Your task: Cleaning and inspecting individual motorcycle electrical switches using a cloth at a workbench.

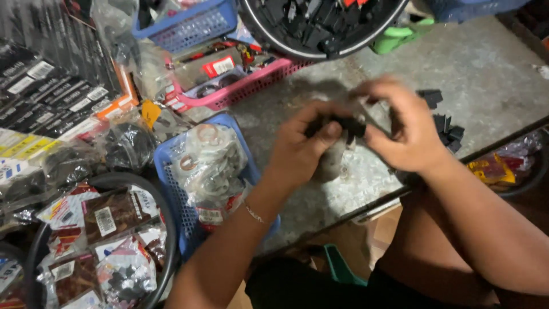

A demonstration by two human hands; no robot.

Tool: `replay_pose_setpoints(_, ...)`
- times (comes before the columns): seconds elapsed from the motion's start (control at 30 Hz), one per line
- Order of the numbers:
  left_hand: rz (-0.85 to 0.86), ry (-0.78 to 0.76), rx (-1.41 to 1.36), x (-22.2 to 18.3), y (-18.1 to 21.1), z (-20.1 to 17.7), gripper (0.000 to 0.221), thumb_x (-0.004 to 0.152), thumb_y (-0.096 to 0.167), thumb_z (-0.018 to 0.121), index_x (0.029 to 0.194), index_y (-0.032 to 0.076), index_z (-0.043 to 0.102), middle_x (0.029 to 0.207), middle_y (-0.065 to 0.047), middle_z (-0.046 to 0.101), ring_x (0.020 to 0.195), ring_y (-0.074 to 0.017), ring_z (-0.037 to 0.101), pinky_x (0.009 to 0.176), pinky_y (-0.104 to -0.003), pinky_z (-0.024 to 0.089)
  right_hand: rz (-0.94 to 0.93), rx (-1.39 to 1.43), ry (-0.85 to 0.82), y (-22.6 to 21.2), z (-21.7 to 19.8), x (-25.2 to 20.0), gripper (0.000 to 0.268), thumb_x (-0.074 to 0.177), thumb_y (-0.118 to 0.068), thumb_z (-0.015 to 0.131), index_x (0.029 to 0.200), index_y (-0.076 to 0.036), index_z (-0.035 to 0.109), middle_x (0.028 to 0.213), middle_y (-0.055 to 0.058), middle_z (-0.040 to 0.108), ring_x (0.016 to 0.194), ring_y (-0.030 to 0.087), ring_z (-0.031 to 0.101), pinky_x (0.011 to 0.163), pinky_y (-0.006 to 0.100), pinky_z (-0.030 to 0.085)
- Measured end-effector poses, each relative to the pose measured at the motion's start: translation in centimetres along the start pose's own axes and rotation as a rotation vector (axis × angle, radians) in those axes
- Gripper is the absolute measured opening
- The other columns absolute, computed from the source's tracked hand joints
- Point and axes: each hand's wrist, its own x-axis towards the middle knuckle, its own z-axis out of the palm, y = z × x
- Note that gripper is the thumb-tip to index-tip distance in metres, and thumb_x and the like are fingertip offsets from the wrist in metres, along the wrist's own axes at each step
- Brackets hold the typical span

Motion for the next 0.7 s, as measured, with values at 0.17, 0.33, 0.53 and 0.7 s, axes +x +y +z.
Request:
replay_pose_setpoints(0.17,0.000,-0.037,-0.097,-0.1,0.3,0.2,0.025,0.103,0.027,0.067,0.120,0.008,0.066,0.109,-0.001,0.069,0.091,-0.0089,0.059,0.084,-0.024,0.050,0.401,0.063,-0.557,0.5,-1.0,-0.4,0.078,0.074,-0.021,0.079,0.145,-0.005,0.052,0.135,0.014,0.069,0.113,0.030,0.072,0.095,0.042,0.057)
replay_pose_setpoints(0.33,0.083,0.310,0.013,0.8,-1.0,-0.8,0.025,0.100,0.025,0.074,0.119,0.009,0.072,0.096,-0.004,0.071,0.094,-0.0116,0.065,0.086,-0.033,0.057,0.328,0.340,-0.388,1.5,-0.2,-1.8,0.008,0.088,-0.008,0.075,0.093,-0.003,0.078,0.081,0.012,0.077,0.074,0.024,0.072,0.078,0.042,0.057)
replay_pose_setpoints(0.53,-0.029,0.333,0.036,1.4,-1.5,-2.0,0.038,0.094,0.014,0.074,0.130,0.003,0.066,0.118,-0.007,0.071,0.100,-0.0137,0.063,0.093,-0.026,0.051,0.422,0.172,-0.049,-0.6,-2.1,-1.0,0.020,0.095,-0.001,0.064,0.112,0.004,0.055,0.133,0.014,0.057,0.106,0.022,0.054,0.097,0.030,0.043)
replay_pose_setpoints(0.7,-0.051,0.263,0.046,0.7,-1.5,0.0,0.030,0.092,0.004,0.073,0.121,0.005,0.064,0.106,-0.006,0.071,0.090,-0.0142,0.066,0.085,-0.029,0.057,0.129,-0.042,-0.084,0.0,-0.6,-0.4,0.054,0.091,-0.011,0.071,0.131,0.007,0.040,0.136,0.030,0.056,0.117,0.039,0.060,0.101,0.046,0.050)
